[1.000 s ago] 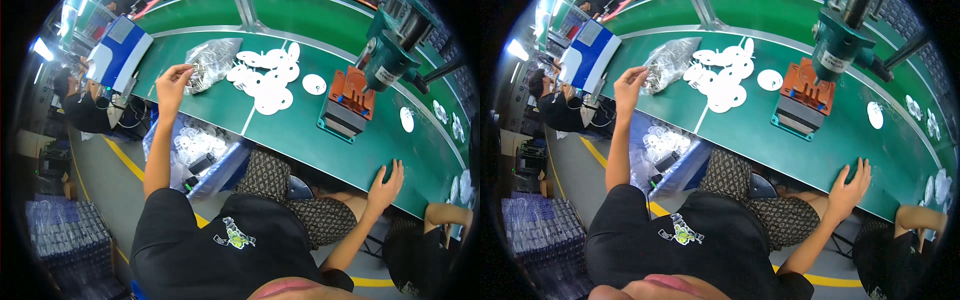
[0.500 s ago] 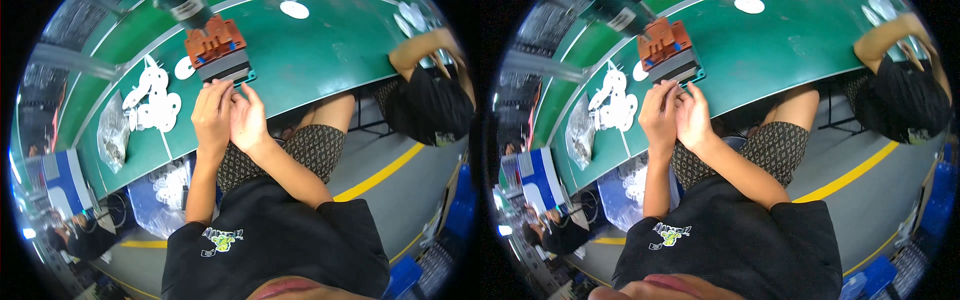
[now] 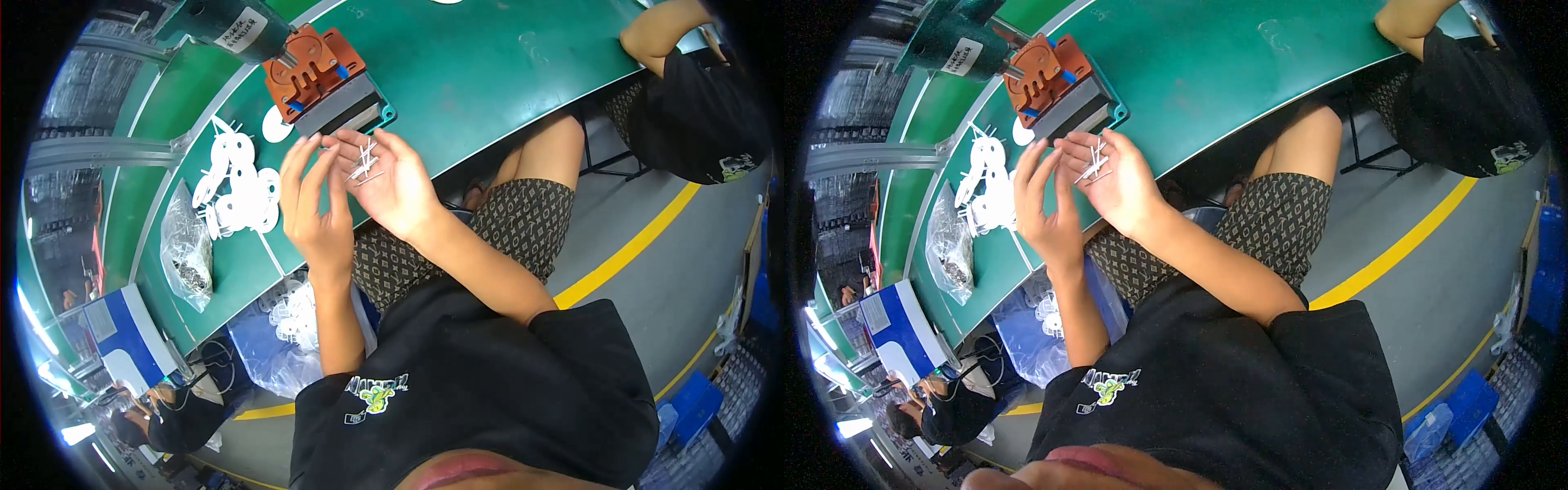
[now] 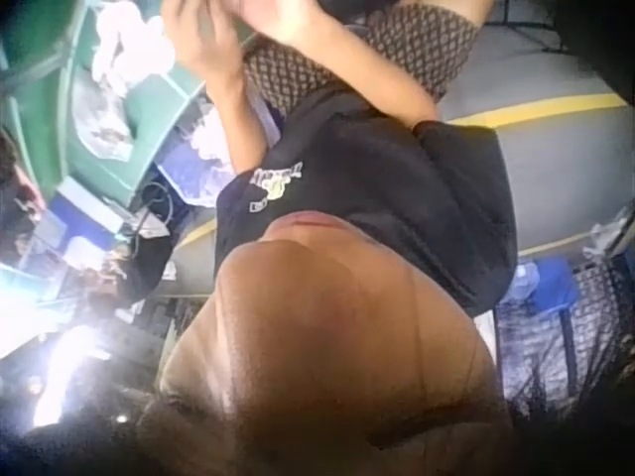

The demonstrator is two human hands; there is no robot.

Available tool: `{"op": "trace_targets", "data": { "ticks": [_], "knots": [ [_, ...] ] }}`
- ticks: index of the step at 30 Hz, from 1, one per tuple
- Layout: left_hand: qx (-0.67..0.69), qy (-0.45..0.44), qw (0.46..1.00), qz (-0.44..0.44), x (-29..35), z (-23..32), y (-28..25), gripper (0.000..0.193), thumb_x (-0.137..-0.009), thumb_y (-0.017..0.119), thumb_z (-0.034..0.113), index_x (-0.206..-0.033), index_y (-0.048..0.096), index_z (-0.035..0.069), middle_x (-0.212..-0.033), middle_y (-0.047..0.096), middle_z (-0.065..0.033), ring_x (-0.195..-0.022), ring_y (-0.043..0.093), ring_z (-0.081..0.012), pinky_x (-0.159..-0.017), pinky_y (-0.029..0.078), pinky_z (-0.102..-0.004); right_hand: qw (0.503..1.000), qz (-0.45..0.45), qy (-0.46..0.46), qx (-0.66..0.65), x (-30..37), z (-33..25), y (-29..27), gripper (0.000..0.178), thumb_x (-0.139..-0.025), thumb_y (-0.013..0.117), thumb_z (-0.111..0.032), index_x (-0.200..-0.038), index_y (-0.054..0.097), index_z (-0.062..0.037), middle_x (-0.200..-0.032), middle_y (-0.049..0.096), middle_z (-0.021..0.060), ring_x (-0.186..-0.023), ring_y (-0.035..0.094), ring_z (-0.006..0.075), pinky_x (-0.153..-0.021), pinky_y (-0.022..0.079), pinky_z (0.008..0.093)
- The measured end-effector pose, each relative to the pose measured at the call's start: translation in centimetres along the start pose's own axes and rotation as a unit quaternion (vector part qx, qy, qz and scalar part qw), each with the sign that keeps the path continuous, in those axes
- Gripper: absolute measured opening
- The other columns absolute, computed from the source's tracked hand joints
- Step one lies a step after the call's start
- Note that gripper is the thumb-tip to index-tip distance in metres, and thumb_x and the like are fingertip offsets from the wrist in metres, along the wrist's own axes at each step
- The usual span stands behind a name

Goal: The recorder is assembling small white circular electronic components by inserting a metal pin and using a manual press.

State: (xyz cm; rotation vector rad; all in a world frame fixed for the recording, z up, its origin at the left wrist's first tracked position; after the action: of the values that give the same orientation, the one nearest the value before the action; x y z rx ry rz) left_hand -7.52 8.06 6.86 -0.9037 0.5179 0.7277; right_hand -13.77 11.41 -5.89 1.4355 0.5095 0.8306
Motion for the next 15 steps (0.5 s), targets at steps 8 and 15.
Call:
{"op": "trace_targets", "data": {
  "ticks": [8, 15],
  "knots": [
    [-0.169, 0.010, 0.980, -0.109, 0.3, 0.4, 2.2, 0.026, -0.074, 0.077, 0.016, -0.095, 0.068, 0.004, -0.131, 0.050, -0.0174, -0.122, 0.047, -0.0360, -0.101, 0.038, -0.0446, 0.993, 0.000, 0.006, 0.115, 0.7, 0.4, 1.2, 0.045, -0.101, 0.030, -0.023, -0.131, 0.043, 0.0078, -0.130, 0.053, 0.0218, -0.123, 0.050, 0.0312, -0.108, 0.037, 0.0421],
    [-0.128, -0.069, 0.986, -0.080, 0.3, -0.9, 2.0, 0.017, -0.077, 0.074, 0.012, -0.090, 0.070, 0.003, -0.129, 0.052, -0.0159, -0.119, 0.050, -0.0346, -0.097, 0.041, -0.0422, 0.997, -0.021, 0.004, 0.080, 1.0, 0.8, 1.3, 0.042, -0.100, 0.035, -0.025, -0.126, 0.046, 0.0060, -0.119, 0.058, 0.0180, -0.110, 0.057, 0.0231, -0.103, 0.041, 0.0389]
  ]
}}
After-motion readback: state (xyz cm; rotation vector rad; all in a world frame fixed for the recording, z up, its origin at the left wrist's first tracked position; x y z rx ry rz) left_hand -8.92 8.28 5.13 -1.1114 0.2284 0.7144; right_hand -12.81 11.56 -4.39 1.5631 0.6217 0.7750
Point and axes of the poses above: each hand's wrist, its own x-axis away from the middle knuckle, its own y-axis out of the palm, z = x × y, the point moved 10 cm from there along -x, towards the middle knuckle
